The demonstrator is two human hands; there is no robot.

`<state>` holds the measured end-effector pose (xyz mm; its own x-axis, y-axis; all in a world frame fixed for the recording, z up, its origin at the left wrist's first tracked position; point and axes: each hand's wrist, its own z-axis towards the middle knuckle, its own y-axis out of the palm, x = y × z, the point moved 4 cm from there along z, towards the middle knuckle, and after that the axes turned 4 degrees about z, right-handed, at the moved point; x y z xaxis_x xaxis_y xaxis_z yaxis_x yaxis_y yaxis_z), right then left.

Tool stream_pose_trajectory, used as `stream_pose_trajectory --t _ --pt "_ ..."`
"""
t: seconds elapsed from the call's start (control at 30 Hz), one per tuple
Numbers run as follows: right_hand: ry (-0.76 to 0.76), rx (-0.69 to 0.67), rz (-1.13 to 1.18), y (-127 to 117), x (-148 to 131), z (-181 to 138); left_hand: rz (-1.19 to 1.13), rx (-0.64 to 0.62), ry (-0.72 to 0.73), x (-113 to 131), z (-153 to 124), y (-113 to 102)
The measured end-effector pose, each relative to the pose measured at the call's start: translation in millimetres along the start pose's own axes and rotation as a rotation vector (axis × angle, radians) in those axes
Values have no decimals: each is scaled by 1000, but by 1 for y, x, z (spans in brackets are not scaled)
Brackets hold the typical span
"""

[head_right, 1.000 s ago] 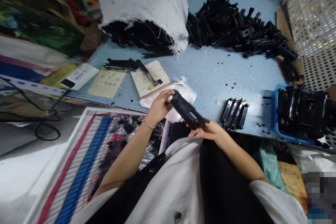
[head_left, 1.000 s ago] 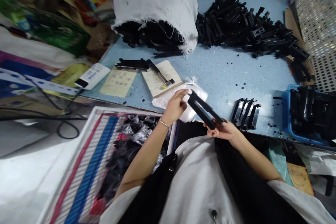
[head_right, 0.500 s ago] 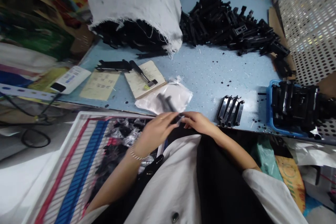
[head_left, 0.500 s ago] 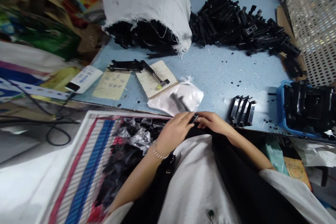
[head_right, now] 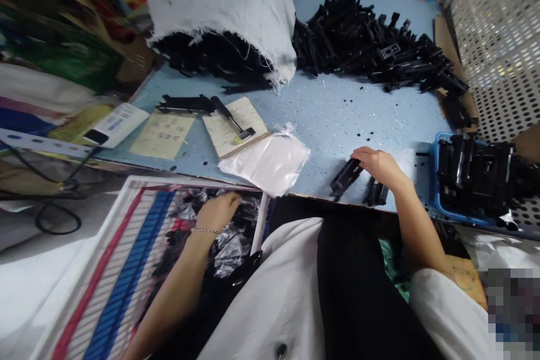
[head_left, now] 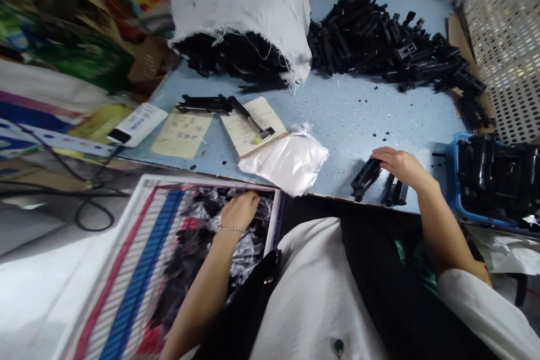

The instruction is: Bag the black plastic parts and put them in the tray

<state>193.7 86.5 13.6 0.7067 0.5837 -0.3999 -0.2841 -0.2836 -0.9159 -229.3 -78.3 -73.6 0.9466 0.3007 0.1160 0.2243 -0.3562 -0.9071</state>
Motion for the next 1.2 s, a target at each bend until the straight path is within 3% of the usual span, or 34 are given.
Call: stream_pose_trajectory --t 0.1,0.13,0.23,0.3,0.43,0.57,0.63,0.7,0.83,0.93,1.0,1.03,1.2 --pt "70 111 322 10 -20 14 -191 416 278 75 5 -35" --pt "113 134 457 19 -26 20 -205 497 371 98 9 -40" --pt "272 166 908 54 -44 34 -202 502 461 142 32 -41" --pt "356 166 1186 73 -55 39 -294 432 414 143 50 -39" --pt "401 140 1558 88 -75 44 -609 298 331 118 71 -44" --pt "370 104 1817 95 -100 58 -865 188 285 106 71 -46" --pt "352 104 1905 103 -111 70 -928 207 245 106 66 -47" --pt "362 160 1923 112 -116 80 -873 278 283 109 57 -52" --pt "472 271 1733 122 -108 84 -418 353 470 114 37 -66" --pt "492 286 1656 115 -99 67 -258 362 438 109 36 -71" --pt "479 210 1745 109 -96 48 -300 380 433 106 39 -73" --pt "475 106 1815 109 -97 37 -334 391 442 106 41 -73" --pt "537 -565 2139 126 -113 -4 -480 445 532 108 36 -74"
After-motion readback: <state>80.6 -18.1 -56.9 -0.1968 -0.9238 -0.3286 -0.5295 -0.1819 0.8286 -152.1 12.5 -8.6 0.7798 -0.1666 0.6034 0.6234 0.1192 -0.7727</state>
